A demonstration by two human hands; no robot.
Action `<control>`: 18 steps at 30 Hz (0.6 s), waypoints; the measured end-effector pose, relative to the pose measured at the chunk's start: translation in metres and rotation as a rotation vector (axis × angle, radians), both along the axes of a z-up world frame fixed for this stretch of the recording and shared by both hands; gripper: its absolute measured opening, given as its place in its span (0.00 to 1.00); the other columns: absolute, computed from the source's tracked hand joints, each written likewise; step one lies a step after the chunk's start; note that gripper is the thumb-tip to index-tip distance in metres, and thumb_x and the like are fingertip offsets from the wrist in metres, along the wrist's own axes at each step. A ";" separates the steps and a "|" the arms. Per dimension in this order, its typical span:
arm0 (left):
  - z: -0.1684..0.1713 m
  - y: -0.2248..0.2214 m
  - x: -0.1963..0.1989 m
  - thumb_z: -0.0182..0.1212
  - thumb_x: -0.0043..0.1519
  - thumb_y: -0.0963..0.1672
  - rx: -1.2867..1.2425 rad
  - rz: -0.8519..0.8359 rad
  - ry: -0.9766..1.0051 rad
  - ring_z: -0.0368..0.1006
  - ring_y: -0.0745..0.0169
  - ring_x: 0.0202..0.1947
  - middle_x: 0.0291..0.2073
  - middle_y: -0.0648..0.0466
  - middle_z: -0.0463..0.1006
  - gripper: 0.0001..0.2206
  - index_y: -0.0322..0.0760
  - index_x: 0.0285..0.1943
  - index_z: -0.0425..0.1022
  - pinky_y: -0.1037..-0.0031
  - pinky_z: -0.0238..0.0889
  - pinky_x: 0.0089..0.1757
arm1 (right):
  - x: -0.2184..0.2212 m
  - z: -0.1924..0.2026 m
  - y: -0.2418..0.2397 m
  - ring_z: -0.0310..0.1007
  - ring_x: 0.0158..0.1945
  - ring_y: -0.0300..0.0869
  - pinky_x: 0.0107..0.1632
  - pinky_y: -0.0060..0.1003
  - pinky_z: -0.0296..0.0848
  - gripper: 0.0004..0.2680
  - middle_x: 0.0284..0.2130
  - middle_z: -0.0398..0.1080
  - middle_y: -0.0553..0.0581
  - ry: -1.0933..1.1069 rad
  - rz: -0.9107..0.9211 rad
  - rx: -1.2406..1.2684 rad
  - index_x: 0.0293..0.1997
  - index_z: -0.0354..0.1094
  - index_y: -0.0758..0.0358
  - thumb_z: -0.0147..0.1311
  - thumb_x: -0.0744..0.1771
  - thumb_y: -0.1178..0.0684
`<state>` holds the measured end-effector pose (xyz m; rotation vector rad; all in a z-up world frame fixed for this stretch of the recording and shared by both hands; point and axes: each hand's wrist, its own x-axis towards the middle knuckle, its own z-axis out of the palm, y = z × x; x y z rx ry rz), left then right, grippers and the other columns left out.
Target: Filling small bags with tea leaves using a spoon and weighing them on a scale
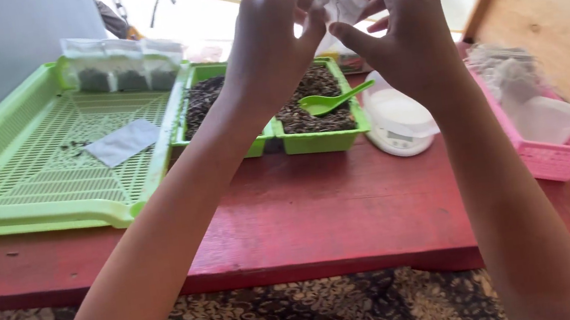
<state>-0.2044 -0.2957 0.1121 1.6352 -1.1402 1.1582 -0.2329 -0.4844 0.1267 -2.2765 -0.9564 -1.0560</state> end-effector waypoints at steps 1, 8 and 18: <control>-0.002 0.009 0.002 0.63 0.58 0.34 0.012 0.064 -0.012 0.82 0.58 0.27 0.26 0.50 0.82 0.10 0.35 0.41 0.68 0.71 0.76 0.32 | 0.008 -0.003 0.007 0.76 0.44 0.46 0.38 0.38 0.78 0.11 0.41 0.75 0.62 -0.022 0.036 0.006 0.51 0.64 0.66 0.65 0.69 0.58; -0.035 0.028 0.021 0.72 0.56 0.41 -0.144 0.140 0.176 0.79 0.70 0.25 0.24 0.58 0.83 0.08 0.41 0.35 0.74 0.71 0.76 0.34 | 0.019 -0.030 0.028 0.80 0.44 0.53 0.29 0.31 0.74 0.15 0.50 0.72 0.67 -0.051 0.137 0.046 0.49 0.54 0.64 0.66 0.68 0.65; -0.060 0.020 0.018 0.73 0.48 0.33 -0.041 0.186 0.024 0.67 0.61 0.31 0.30 0.57 0.73 0.16 0.41 0.34 0.70 0.71 0.60 0.38 | 0.028 -0.042 0.010 0.74 0.48 0.45 0.44 0.34 0.87 0.06 0.56 0.64 0.63 0.529 0.274 0.292 0.45 0.70 0.68 0.46 0.70 0.66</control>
